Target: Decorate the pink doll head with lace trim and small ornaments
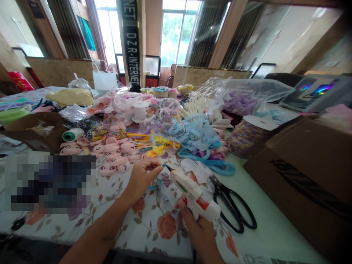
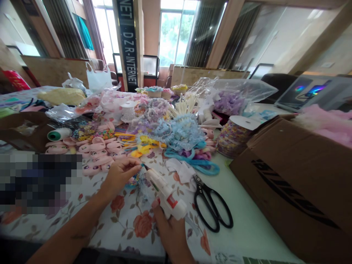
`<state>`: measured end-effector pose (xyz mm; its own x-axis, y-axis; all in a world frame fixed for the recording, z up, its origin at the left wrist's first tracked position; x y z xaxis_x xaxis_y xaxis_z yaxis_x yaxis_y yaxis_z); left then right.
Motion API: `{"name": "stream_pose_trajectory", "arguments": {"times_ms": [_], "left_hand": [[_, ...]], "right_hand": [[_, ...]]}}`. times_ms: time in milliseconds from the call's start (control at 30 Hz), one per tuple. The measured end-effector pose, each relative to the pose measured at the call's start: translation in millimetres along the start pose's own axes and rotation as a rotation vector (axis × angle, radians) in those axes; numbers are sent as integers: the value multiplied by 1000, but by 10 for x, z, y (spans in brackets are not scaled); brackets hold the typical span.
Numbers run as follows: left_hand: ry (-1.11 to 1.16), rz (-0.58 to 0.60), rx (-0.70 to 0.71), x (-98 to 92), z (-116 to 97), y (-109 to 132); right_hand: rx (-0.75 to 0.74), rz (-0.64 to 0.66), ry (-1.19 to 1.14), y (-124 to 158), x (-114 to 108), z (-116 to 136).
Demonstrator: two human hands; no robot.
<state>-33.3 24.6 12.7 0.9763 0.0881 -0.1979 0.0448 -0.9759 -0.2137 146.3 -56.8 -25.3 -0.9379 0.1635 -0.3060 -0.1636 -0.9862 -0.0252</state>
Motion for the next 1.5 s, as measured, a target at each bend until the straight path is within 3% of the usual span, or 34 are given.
{"name": "stream_pose_trajectory", "arguments": {"times_ms": [767, 1000, 1133, 1267, 1333, 1400, 1500], "left_hand": [[-30, -15, 16, 3, 15, -4], [-92, -43, 48, -13, -6, -7], [-205, -61, 194, 9, -43, 6], [-463, -107, 559, -62, -115, 85], [-623, -63, 714, -156, -108, 139], [-754, 26, 759, -274, -35, 181], [-897, 149, 713, -430, 179, 229]], "right_hand": [[21, -23, 24, 2, 11, -45], [18, 2, -59, -1, 26, -78], [69, -27, -103, -27, 26, -73], [82, 14, -203, -39, -22, -56], [106, 45, -269, 0, -56, -47], [127, 57, -300, 73, -87, -33], [132, 92, -297, 203, -107, -6]]}}
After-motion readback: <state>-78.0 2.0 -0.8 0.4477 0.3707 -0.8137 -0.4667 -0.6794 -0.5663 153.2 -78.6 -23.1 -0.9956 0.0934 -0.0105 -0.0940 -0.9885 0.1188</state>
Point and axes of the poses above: each hand's wrist, its own y-axis away from the middle knuckle, its own x-axis out of the palm, z = x × y, the point moved 2 cm from there along -y, towards the middle knuckle, and after that the axes turned 1 degree about -x, right-handed, at the moved point
